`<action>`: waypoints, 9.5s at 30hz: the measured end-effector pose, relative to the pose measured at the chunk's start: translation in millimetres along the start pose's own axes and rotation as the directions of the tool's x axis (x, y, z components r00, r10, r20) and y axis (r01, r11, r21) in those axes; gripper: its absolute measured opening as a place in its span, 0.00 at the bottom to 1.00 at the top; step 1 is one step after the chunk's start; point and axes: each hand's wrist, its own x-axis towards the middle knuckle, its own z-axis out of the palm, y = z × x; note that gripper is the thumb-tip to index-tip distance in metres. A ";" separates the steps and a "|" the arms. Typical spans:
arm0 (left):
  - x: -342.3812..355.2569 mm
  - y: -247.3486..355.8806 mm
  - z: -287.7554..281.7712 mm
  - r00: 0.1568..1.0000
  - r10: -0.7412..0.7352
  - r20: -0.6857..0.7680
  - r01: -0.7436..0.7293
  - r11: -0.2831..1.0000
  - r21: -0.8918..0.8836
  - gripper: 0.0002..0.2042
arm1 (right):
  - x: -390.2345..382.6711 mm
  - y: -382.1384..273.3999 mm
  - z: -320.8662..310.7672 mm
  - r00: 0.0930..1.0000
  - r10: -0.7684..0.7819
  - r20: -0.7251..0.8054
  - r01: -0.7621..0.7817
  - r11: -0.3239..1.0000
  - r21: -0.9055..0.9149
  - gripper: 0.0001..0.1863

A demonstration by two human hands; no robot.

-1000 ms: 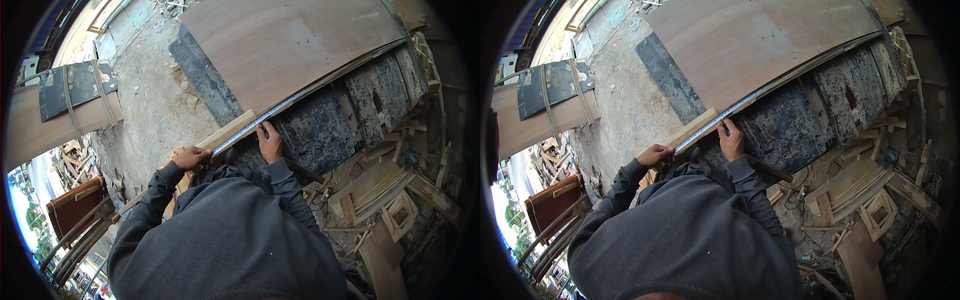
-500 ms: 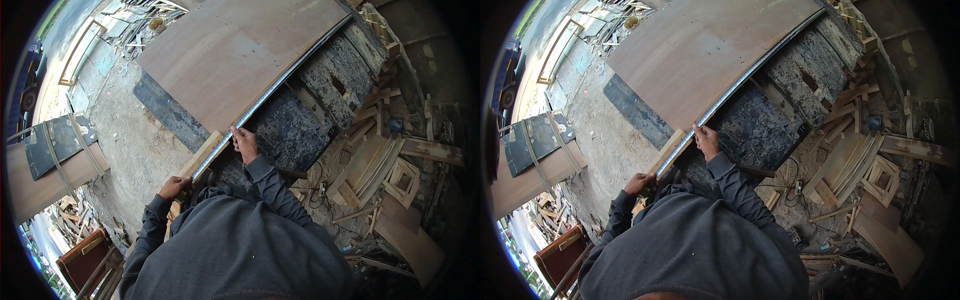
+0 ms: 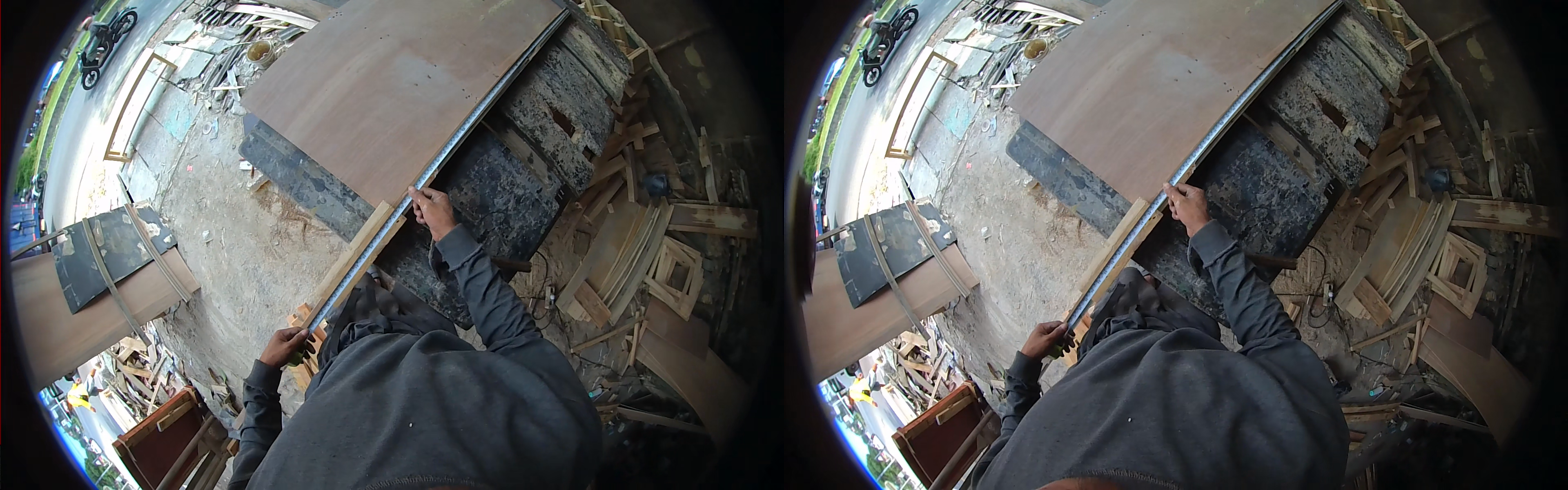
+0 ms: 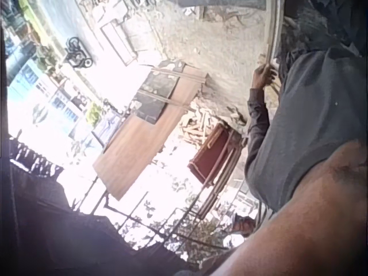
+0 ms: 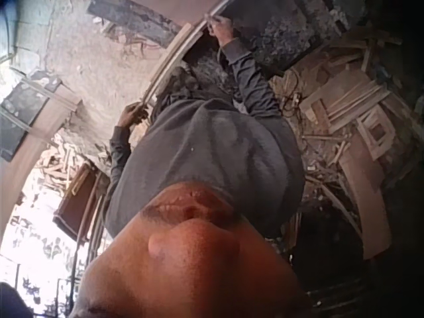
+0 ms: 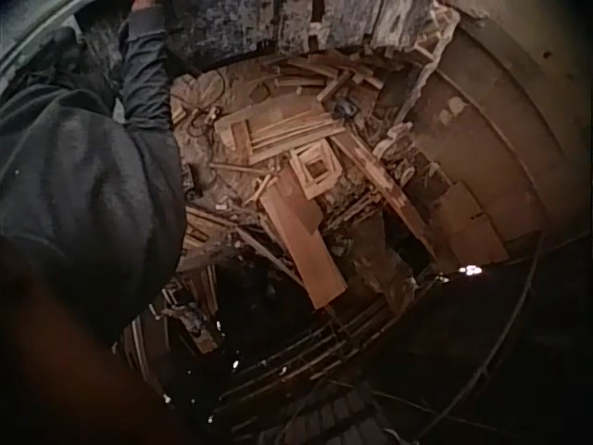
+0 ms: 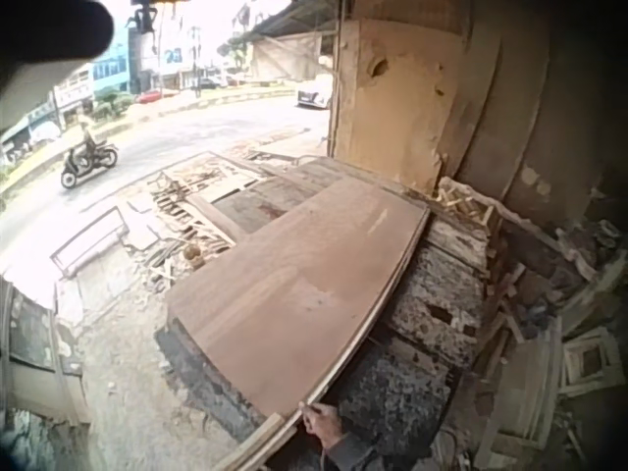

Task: Measuring and nailing wooden blocks to a plywood board.

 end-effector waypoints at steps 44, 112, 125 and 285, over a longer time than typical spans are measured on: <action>16.0 -54.0 -25.4 0.997 0.043 -0.065 -0.043 0.999 0.007 0.18 | -43.8 76.8 31.3 0.950 -0.304 -0.067 0.226 0.821 -0.525 0.17; 22.4 -59.7 -18.9 0.993 0.011 -0.116 -0.015 0.999 -0.030 0.19 | -79.5 114.1 67.5 0.948 -0.319 0.014 0.303 0.885 -0.354 0.12; 18.3 -53.9 -16.0 0.992 -0.022 -0.121 0.018 0.999 -0.036 0.19 | -77.9 117.0 66.6 0.910 -0.410 0.063 0.399 0.822 -0.406 0.11; 20.9 -42.4 -15.3 0.982 -0.057 -0.179 0.065 0.997 0.040 0.18 | -74.2 124.9 59.4 0.892 -0.442 0.096 0.452 0.860 -0.239 0.09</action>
